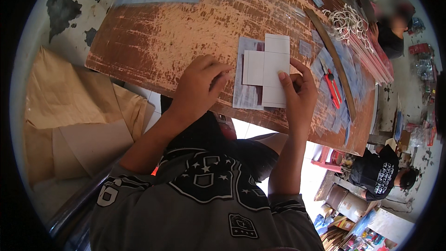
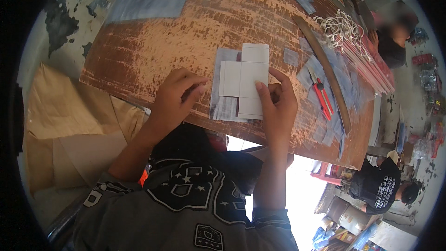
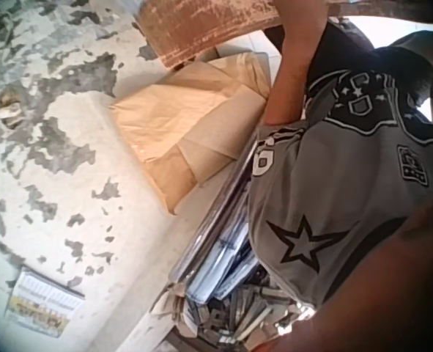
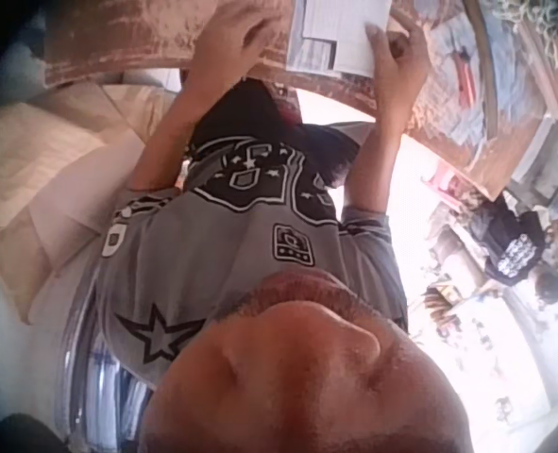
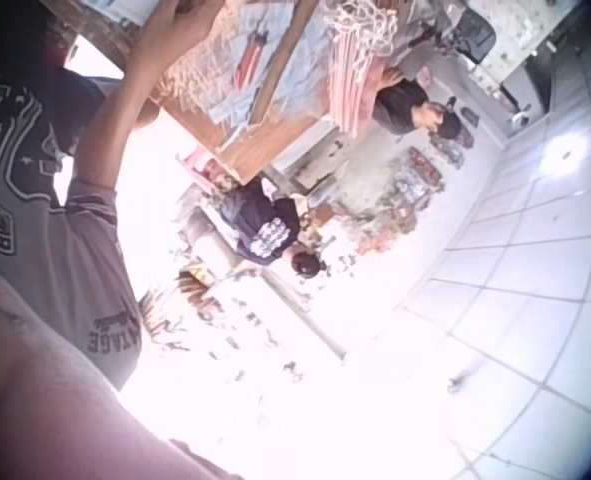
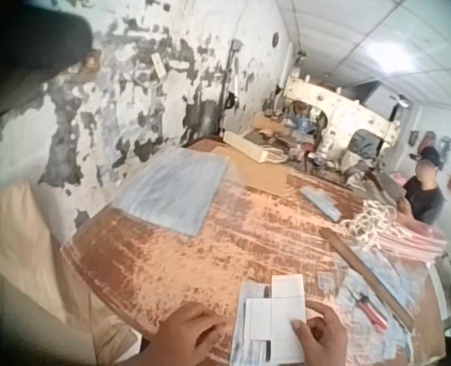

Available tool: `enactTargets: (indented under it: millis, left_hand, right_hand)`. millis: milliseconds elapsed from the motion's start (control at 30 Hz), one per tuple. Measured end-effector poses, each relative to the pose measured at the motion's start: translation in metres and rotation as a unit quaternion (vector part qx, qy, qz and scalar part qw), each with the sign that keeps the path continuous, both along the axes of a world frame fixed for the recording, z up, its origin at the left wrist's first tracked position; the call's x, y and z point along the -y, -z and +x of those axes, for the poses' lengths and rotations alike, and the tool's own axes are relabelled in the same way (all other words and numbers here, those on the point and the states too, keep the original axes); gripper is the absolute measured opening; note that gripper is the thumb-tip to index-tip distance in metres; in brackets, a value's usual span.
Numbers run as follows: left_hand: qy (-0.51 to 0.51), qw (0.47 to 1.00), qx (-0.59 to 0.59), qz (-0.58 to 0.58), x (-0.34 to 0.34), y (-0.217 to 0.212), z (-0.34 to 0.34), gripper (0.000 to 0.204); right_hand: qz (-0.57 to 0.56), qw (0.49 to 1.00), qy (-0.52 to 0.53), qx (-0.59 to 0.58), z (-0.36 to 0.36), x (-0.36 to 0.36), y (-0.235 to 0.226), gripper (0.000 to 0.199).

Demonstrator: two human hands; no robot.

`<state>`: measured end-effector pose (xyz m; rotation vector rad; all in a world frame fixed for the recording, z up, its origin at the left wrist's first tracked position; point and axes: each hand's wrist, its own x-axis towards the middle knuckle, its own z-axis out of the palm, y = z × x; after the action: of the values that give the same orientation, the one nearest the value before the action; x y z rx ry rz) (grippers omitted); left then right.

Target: The person uses a ruler and a utility knife to cut a sheet of patterned paper on a wooden workbench. They align the ruler, score the paper, and then fold it to complete the cut. The person repeats this process to trim the paper into smaller rectangular pieces.

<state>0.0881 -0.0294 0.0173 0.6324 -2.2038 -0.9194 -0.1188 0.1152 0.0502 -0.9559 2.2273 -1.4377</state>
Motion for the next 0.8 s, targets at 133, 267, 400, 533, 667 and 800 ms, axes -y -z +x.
enactTargets:
  millis: [133, 267, 400, 533, 667, 800]
  left_hand:
    - [0.008, 1.000, -0.004, 0.007, -0.002, 0.000, -0.005, 0.024]
    - [0.002, 1.000, 0.001, 0.004, -0.002, 0.002, -0.008, 0.025]
    - [0.003, 1.000, 0.005, -0.008, -0.001, 0.002, -0.010, 0.025]
    - [0.000, 1.000, 0.025, -0.009, -0.002, 0.001, -0.010, 0.025]
    - [-0.002, 0.999, 0.020, -0.026, -0.002, 0.004, -0.010, 0.026]
    - [-0.001, 0.999, 0.022, -0.028, -0.002, 0.005, -0.010, 0.028]
  right_hand:
    - [0.013, 1.000, 0.006, -0.015, 0.000, 0.002, 0.005, 0.040]
    - [0.025, 1.000, 0.007, -0.011, 0.007, 0.001, 0.003, 0.040]
    - [0.025, 1.000, 0.014, 0.001, 0.014, 0.001, 0.006, 0.040]
    - [0.037, 0.999, 0.017, -0.005, 0.018, 0.002, 0.004, 0.039]
    - [0.053, 0.998, 0.019, -0.029, 0.020, 0.001, 0.003, 0.039]
    - [0.054, 0.998, 0.030, -0.026, 0.024, 0.001, 0.003, 0.039]
